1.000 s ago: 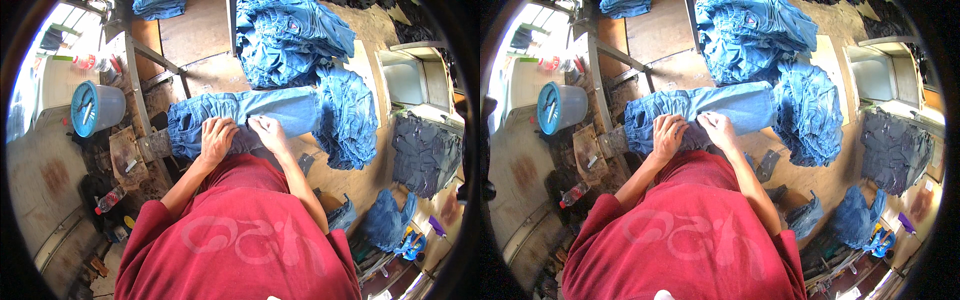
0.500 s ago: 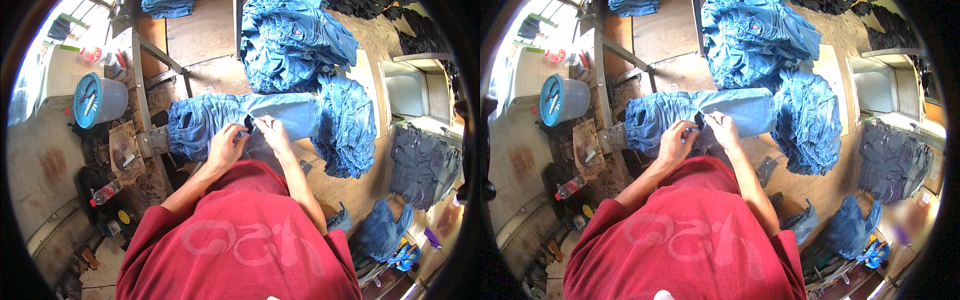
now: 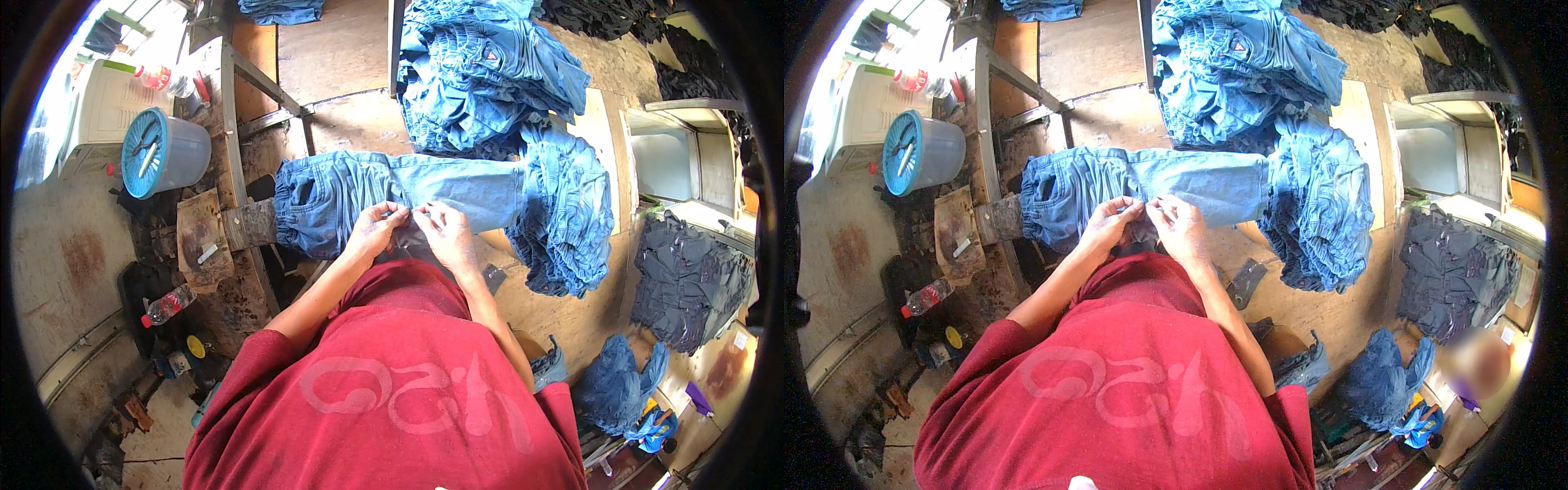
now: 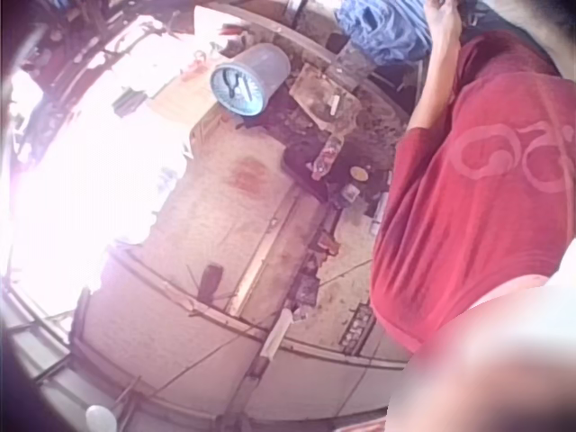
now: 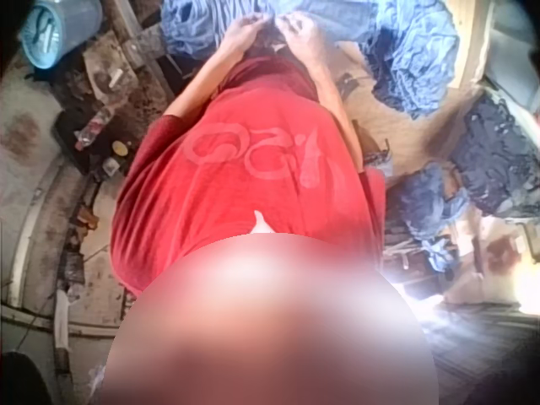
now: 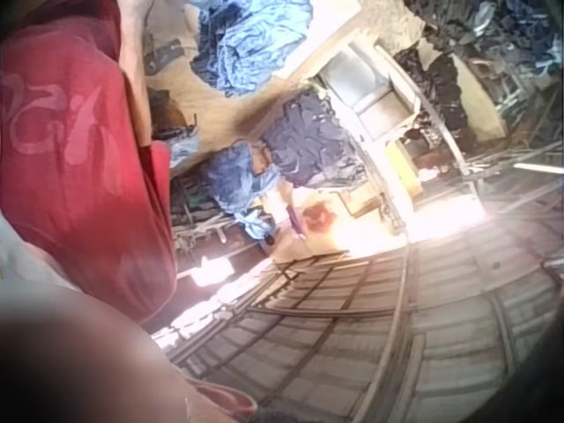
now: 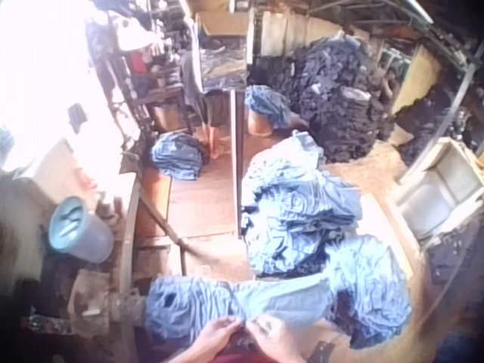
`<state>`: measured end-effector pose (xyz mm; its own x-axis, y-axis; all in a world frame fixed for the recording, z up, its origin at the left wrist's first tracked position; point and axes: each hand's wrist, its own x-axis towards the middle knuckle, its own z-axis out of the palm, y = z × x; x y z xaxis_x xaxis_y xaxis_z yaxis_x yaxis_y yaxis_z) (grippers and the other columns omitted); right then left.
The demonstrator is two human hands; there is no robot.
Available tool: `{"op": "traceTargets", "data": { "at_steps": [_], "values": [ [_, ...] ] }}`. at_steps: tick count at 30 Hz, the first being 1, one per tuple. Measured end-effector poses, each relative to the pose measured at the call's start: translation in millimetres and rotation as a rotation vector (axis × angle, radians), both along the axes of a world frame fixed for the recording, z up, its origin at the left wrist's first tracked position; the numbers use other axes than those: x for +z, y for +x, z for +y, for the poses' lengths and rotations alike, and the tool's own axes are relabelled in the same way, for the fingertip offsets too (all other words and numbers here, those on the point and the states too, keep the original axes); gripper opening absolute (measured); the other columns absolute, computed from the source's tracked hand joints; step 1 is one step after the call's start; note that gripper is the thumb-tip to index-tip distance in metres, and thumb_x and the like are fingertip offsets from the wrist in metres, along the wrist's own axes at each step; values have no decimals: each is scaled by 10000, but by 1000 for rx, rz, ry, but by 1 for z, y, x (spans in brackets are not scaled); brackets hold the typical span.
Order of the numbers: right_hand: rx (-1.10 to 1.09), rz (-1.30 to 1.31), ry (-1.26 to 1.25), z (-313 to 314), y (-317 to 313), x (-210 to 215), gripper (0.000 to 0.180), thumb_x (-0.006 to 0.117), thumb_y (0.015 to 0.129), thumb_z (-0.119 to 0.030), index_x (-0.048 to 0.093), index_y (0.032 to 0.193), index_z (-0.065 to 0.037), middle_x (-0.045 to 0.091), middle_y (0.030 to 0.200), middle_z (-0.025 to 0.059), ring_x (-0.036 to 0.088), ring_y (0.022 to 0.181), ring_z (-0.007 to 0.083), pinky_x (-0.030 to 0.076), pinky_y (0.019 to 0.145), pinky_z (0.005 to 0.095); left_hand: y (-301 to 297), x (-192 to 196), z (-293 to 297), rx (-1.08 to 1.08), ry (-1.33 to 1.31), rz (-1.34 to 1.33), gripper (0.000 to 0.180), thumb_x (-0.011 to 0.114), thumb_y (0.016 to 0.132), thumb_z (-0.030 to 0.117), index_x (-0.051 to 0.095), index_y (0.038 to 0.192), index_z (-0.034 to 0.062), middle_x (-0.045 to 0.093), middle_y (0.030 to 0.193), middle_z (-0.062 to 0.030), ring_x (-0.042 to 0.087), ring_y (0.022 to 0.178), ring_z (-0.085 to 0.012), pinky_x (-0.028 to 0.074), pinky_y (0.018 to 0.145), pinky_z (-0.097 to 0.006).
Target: The person repeatedly picks up denim jeans, aligns the pocket area, and uses a small handheld tool to scrape or abrade the fabric. After each treatment, the jeans are placed back on a pile. The process is repeated for multiple pairs.
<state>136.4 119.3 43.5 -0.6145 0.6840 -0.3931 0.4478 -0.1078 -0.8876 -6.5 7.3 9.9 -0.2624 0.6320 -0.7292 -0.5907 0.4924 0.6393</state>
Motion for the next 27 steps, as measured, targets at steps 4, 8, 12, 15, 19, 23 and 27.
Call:
{"op": "traceTargets", "data": {
  "at_steps": [4, 8, 12, 15, 19, 23, 27],
  "values": [
    [43, -37, 96, -4, -5, -12, 205, 704, 1004, -202, 735, 1018, 0, 683, 797, 49, 555, 724, 85, 479, 658, 306, 0, 2, -1, 6, 69, 37, 163, 688, 1056, 275, 683, 1057, 113, 731, 862, 14, 459, 469, -33, 356, 428, -223],
    [42, 5, 65, -4, -3, -23, 230, 703, 1011, -231, 736, 1004, -4, 682, 799, 33, 564, 728, 87, 486, 666, 314, 5, -1, -7, 27, 119, 47, 183, 682, 1062, 286, 675, 1055, 104, 723, 851, 17, 455, 468, -27, 359, 429, -220],
    [-98, 120, -212, -6, 0, -28, 237, 707, 1021, -253, 743, 982, -23, 643, 786, -34, 558, 728, 88, 476, 658, 305, 11, -11, -10, 54, 96, 46, 206, 668, 1071, 300, 668, 1056, 94, 709, 835, 17, 453, 464, -29, 364, 426, -221],
    [-170, -33, -421, -4, 1, -28, 227, 702, 1015, -215, 723, 1022, 11, 670, 838, -5, 566, 783, 74, 490, 697, 303, 13, -17, -12, 81, 105, -2, 225, 656, 1077, 315, 663, 1052, 91, 704, 828, 12, 454, 464, -30, 359, 418, -222],
    [42, 16, -58, -1, 1, -27, 226, 693, 1020, -213, 719, 1016, 11, 669, 830, 3, 573, 771, 89, 494, 697, 309, 11, -15, -13, 52, 125, 5, 236, 647, 1082, 326, 656, 1042, 93, 685, 801, 24, 445, 469, -26, 340, 412, -220],
    [85, 10, -15, -5, 0, -31, 235, 700, 1018, -233, 718, 999, 1, 660, 817, -8, 581, 747, 102, 493, 682, 309, 8, -11, -10, -16, 105, 96, 226, 639, 1087, 323, 650, 1047, 101, 666, 773, 45, 425, 467, -18, 326, 415, -217],
    [-73, 163, -308, -8, 3, -40, 193, 706, 1026, -231, 729, 963, -49, 621, 791, -47, 549, 735, 71, 452, 659, 268, 11, -12, -9, -47, 105, 153, 238, 633, 1089, 338, 648, 1057, 102, 662, 778, 50, 427, 478, -19, 329, 423, -219]
  ]
}}
